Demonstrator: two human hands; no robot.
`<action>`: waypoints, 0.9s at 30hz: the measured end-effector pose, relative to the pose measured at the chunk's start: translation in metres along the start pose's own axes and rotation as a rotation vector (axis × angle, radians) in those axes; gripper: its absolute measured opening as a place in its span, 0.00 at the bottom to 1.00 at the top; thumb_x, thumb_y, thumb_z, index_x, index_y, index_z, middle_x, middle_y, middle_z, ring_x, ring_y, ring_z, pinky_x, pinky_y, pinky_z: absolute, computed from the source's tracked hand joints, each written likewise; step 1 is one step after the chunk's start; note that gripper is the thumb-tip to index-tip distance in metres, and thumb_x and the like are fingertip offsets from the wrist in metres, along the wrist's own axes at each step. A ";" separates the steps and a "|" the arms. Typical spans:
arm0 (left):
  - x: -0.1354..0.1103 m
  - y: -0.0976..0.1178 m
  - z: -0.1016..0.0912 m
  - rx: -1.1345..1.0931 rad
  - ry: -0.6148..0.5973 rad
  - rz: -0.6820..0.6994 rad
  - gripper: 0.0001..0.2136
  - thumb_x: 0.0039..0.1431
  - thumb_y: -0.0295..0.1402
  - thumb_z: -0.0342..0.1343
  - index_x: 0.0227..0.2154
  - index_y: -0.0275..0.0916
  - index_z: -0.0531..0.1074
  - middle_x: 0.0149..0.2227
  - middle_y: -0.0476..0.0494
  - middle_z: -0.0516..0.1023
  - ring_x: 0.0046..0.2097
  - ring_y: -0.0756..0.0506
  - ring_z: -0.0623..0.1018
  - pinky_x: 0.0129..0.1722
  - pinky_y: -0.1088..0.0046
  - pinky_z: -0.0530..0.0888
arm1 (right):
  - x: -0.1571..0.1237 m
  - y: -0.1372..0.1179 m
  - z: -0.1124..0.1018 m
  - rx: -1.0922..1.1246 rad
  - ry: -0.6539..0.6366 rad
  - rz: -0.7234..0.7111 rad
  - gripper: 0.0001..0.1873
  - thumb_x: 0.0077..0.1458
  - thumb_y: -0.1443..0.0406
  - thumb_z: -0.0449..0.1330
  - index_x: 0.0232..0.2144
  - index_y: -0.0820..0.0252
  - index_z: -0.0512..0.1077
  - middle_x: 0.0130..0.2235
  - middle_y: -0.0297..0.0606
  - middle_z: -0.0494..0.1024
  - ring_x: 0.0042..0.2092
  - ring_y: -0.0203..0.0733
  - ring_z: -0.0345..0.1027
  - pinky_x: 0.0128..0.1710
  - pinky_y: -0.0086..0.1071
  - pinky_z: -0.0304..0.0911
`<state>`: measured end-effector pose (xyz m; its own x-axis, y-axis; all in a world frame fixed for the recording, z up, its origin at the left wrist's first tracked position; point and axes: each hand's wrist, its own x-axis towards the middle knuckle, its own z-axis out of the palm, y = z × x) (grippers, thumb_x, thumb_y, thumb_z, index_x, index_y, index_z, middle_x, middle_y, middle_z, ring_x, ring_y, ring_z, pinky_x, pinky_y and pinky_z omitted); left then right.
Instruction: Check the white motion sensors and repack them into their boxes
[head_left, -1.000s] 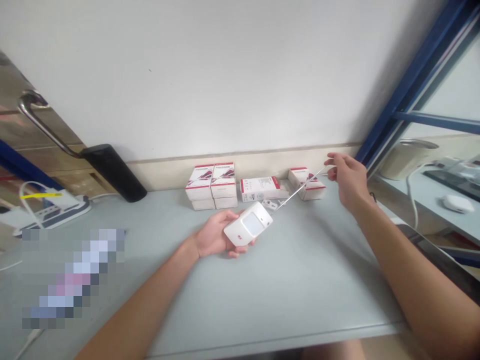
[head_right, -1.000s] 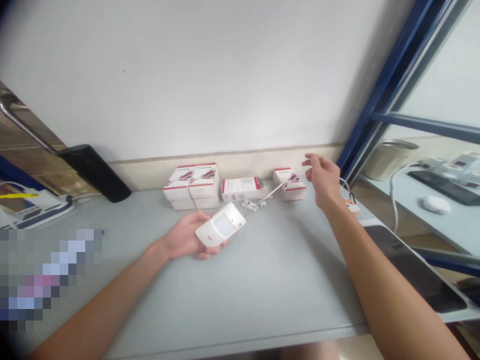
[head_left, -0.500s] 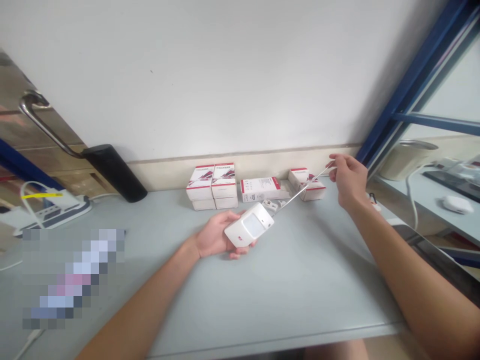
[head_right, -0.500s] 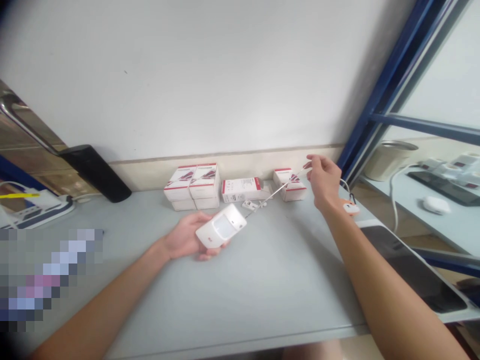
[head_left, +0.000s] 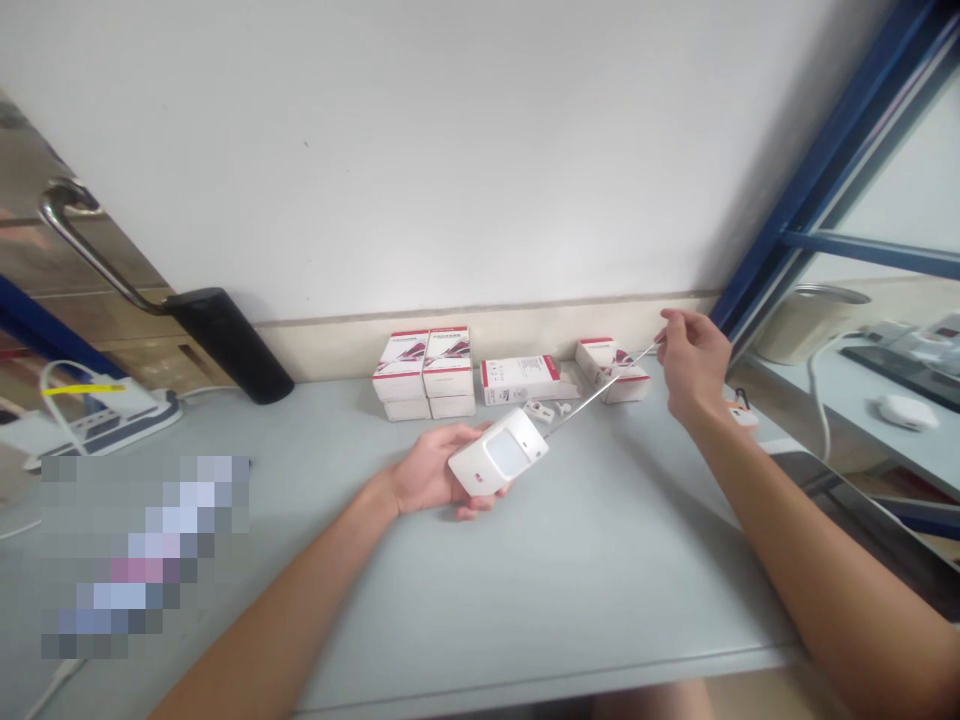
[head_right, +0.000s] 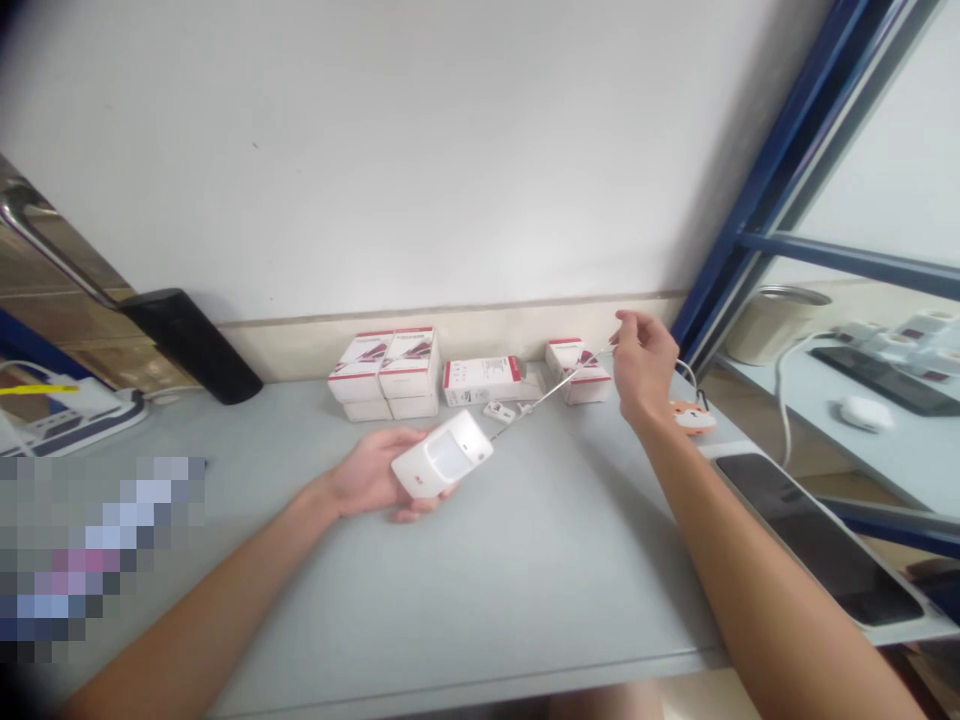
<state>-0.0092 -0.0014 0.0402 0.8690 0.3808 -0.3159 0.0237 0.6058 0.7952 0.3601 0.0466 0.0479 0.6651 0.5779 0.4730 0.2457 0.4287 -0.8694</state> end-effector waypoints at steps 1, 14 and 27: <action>0.000 0.000 0.000 0.004 0.002 -0.001 0.23 0.64 0.49 0.49 0.51 0.34 0.71 0.36 0.34 0.77 0.28 0.44 0.72 0.24 0.70 0.63 | 0.000 0.000 0.000 0.012 0.006 -0.009 0.10 0.62 0.59 0.63 0.41 0.58 0.78 0.26 0.30 0.72 0.24 0.34 0.60 0.23 0.30 0.53; 0.002 0.001 -0.001 0.009 0.043 -0.022 0.25 0.63 0.50 0.49 0.51 0.34 0.72 0.36 0.36 0.76 0.28 0.45 0.70 0.23 0.70 0.62 | 0.001 -0.017 -0.002 0.240 0.015 0.201 0.08 0.58 0.64 0.66 0.40 0.57 0.75 0.27 0.31 0.72 0.21 0.30 0.52 0.19 0.27 0.49; 0.006 0.004 0.006 0.027 0.068 -0.024 0.25 0.62 0.51 0.51 0.48 0.34 0.73 0.35 0.38 0.75 0.27 0.47 0.67 0.25 0.72 0.60 | 0.013 -0.024 -0.012 0.441 0.028 0.472 0.17 0.52 0.73 0.67 0.41 0.53 0.68 0.30 0.25 0.71 0.21 0.26 0.48 0.17 0.20 0.46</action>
<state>-0.0008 -0.0007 0.0447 0.8324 0.4135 -0.3690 0.0586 0.5964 0.8005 0.3716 0.0354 0.0734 0.6506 0.7581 0.0454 -0.3866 0.3820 -0.8394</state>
